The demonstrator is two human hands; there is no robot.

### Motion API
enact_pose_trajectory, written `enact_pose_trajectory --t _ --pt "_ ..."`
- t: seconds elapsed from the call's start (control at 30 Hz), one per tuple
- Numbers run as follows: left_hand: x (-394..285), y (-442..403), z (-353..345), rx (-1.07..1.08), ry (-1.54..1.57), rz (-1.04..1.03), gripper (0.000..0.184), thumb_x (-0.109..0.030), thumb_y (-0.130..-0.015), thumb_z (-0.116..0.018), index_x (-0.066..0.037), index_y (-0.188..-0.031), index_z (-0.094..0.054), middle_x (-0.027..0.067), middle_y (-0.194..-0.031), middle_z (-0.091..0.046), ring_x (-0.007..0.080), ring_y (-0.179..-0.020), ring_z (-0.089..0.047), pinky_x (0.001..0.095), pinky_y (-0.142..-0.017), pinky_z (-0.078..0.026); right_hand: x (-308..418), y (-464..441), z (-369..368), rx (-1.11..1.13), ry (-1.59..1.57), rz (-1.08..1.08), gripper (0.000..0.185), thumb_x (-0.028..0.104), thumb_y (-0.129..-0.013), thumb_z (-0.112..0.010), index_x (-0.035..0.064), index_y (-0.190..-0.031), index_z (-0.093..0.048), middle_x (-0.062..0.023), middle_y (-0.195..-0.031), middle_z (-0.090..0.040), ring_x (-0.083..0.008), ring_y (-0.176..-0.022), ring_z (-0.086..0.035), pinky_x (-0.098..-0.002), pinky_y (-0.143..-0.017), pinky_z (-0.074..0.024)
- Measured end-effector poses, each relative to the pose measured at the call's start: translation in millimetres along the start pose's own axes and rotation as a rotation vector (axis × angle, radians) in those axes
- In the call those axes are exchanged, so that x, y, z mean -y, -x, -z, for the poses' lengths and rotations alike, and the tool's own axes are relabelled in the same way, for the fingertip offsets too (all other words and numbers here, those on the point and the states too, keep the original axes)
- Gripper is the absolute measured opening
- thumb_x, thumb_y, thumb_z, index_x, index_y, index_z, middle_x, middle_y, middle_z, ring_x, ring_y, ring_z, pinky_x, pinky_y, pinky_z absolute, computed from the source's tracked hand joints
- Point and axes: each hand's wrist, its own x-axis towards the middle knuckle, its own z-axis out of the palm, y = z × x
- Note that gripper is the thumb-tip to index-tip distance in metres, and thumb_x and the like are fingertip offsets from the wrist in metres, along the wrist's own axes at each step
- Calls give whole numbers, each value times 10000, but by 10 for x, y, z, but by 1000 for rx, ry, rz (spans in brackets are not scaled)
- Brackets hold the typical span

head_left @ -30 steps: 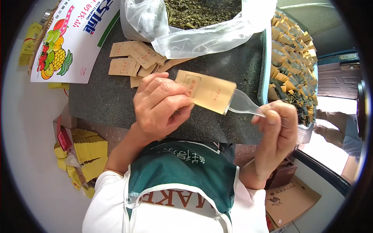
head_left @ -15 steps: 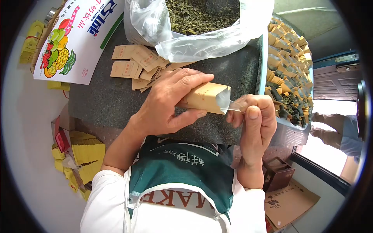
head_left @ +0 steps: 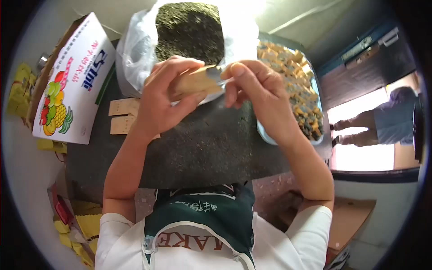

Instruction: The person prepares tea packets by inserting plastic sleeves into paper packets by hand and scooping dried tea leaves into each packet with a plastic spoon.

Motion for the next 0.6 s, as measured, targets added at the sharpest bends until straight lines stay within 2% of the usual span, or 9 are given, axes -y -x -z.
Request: enact_pose_trajectory --t 0.03,0.1,0.13,0.23,0.27,0.33,0.5,0.6 --pt "63 -59 8 -23 -23 -4 448 -36 -735 -770 -77 -1157 -626 64 -1037 -670 199 -938 -642 316 -806 -507 26 -126 28 28 3 18 273 261 -1044 -524 26 -972 -644 -27 -705 -590 -83 -639 -536 -242 -598 -431" --pt "203 -145 -26 -35 124 68 417 -54 -759 -786 -81 -1140 -619 75 -1001 -671 200 -920 -653 319 -783 -517 64 -366 93 -28 308 114 268 248 -1020 -544 33 -941 -682 -8 -695 -606 -59 -637 -530 -225 -606 -421" --pt "256 -177 -52 -67 167 70 404 -68 -770 -798 -80 -1129 -612 75 -996 -668 206 -891 -662 323 -759 -528 154 -438 59 -55 403 89 267 237 -1007 -543 27 -910 -678 0 -675 -593 -54 -640 -521 -214 -614 -411" --pt "409 -202 -44 -80 210 169 431 -62 -792 -791 -57 -1169 -582 67 -1012 -667 147 -890 -657 296 -780 -547 159 -685 15 -30 576 138 271 243 -1010 -544 26 -905 -668 6 -679 -593 -49 -637 -506 -210 -613 -408" --pt "467 -201 -34 -94 199 162 431 -62 -792 -791 -57 -1169 -582 67 -1012 -667 147 -890 -657 296 -780 -547 97 -779 22 -13 522 185 271 245 -1011 -539 33 -898 -664 4 -677 -591 -58 -633 -509 -217 -606 -410" --pt "568 -195 -23 -73 401 346 448 -18 -809 -751 -66 -1217 -573 31 -1122 -600 118 -1038 -585 279 -897 -491 92 -909 6 19 472 166 268 244 -1012 -536 36 -903 -665 1 -676 -590 -63 -631 -515 -221 -603 -416" --pt "765 -202 -12 -124 486 364 447 -33 -842 -739 -55 -1245 -547 43 -1108 -596 96 -1004 -578 258 -865 -504 31 -1180 36 75 300 96 268 261 -1011 -540 48 -904 -661 -7 -664 -587 -71 -606 -531 -236 -566 -426" --pt "853 -152 1 -154 480 482 440 -72 -875 -740 -47 -1268 -544 26 -1033 -621 74 -943 -591 238 -827 -504 22 -1242 82 -21 294 49 281 281 -1016 -546 51 -907 -665 -7 -657 -582 -79 -598 -540 -239 -564 -434"
